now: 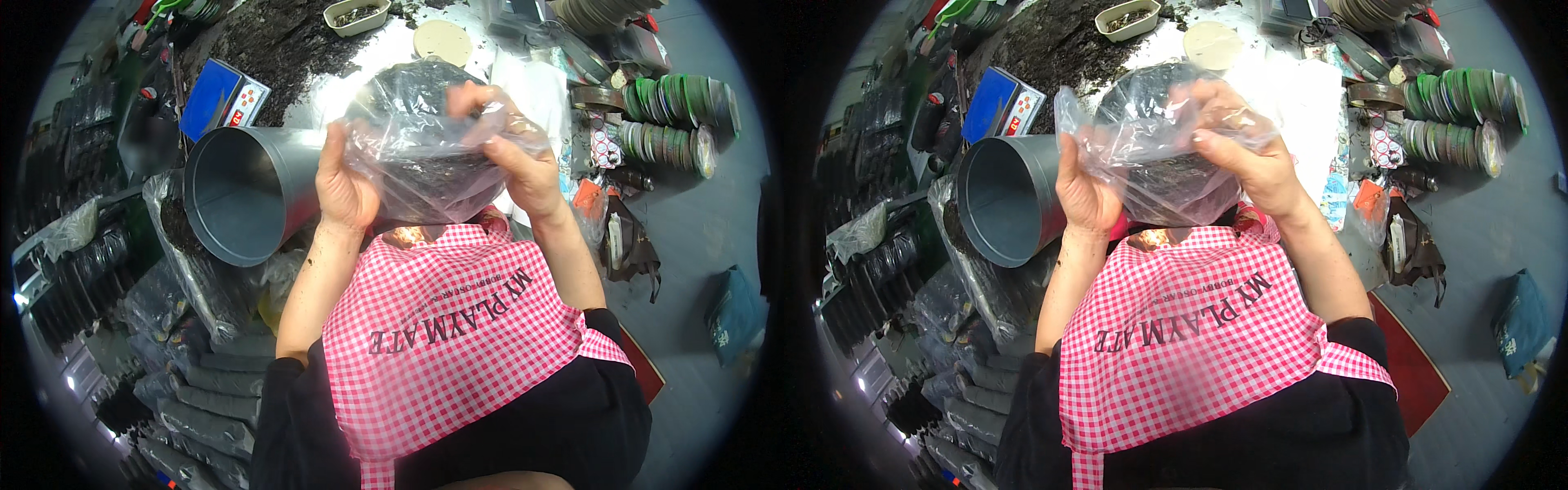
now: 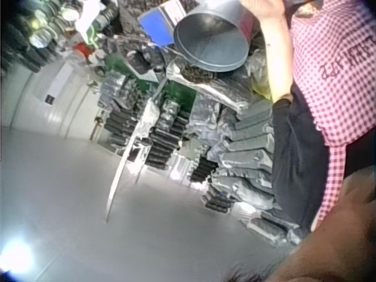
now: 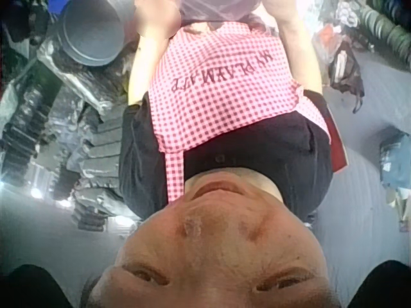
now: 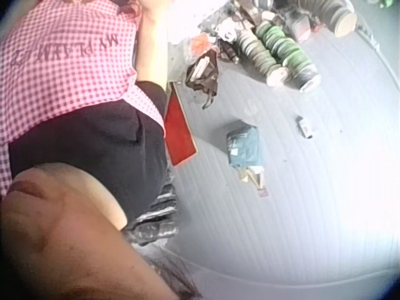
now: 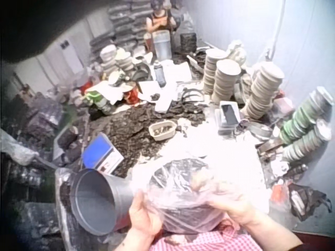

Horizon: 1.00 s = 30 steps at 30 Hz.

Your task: The person processes large circular discs of dried plant material by hand, placing them onto a scale to weigh them and then packing them into clear plastic bags.

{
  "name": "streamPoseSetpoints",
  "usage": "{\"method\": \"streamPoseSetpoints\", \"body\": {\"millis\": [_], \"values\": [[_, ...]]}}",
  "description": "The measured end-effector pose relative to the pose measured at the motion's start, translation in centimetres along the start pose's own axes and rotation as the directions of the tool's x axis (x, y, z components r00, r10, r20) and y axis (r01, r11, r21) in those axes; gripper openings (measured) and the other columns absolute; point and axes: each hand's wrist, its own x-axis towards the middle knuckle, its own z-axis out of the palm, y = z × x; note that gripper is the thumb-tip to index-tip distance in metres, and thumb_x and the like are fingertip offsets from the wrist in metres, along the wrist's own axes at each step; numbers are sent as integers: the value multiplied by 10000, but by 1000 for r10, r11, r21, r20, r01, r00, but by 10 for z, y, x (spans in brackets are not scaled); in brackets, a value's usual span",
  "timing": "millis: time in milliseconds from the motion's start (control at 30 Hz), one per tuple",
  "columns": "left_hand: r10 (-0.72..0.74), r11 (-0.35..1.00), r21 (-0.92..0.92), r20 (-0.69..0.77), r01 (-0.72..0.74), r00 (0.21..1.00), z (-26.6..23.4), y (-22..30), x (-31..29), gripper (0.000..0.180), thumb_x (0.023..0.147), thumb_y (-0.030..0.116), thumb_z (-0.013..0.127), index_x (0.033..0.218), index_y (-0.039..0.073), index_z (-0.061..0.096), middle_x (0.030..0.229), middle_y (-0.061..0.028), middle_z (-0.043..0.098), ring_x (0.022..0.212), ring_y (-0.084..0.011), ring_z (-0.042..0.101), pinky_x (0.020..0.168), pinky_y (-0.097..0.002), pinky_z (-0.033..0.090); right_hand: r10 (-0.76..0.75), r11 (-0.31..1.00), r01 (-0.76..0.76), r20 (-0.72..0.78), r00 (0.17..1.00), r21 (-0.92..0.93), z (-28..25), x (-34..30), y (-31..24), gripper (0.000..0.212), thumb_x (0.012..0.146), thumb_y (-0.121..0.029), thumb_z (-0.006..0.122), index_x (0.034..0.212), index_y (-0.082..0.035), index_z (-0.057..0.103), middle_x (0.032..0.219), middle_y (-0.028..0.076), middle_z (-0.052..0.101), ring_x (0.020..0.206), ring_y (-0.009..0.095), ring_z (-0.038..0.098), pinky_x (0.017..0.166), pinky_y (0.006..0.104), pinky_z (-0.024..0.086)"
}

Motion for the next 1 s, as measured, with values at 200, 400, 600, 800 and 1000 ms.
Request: {"method": "streamPoseSetpoints", "body": {"millis": [200,400,600,800,1000], "values": [[225,879,455,-127,-145,966,14,-17,7,267,938,157,603,1180,62,541,1011,-30,609,928,-146,597,817,-293,504,65,973,-114,233,970,200,16,0,14,344,879,-206,624,1156,-40,506,1089,114,611,1007,203,602,931,368,422],[211,919,374,-206,-122,956,17,-13,7,261,925,170,625,1160,78,556,969,-17,605,845,-130,611,719,-290,520,-30,900,144,272,962,-412,34,7,22,305,811,-137,691,1077,-18,603,992,120,616,883,249,636,756,312,511],[235,918,359,-145,-170,961,21,6,4,133,910,139,621,1029,86,592,868,-13,619,749,-124,590,732,-280,502,261,654,-394,295,919,646,26,3,34,271,944,-274,612,990,-28,509,580,-38,425,574,38,443,657,231,475],[-89,-231,452,872,-862,481,65,52,-45,117,662,2,708,707,74,627,826,-2,626,756,-162,632,868,-406,523,207,933,-140,176,962,-331,42,8,28,813,747,-227,791,1349,-76,266,923,104,595,853,228,600,803,352,505],[-219,-421,552,709,-720,671,102,43,-24,299,699,242,780,915,78,653,907,-51,616,845,-199,631,814,-372,513,382,921,-389,134,915,29,37,-1,34,512,996,-434,385,1049,-5,659,866,106,683,843,220,665,741,333,533]]}}
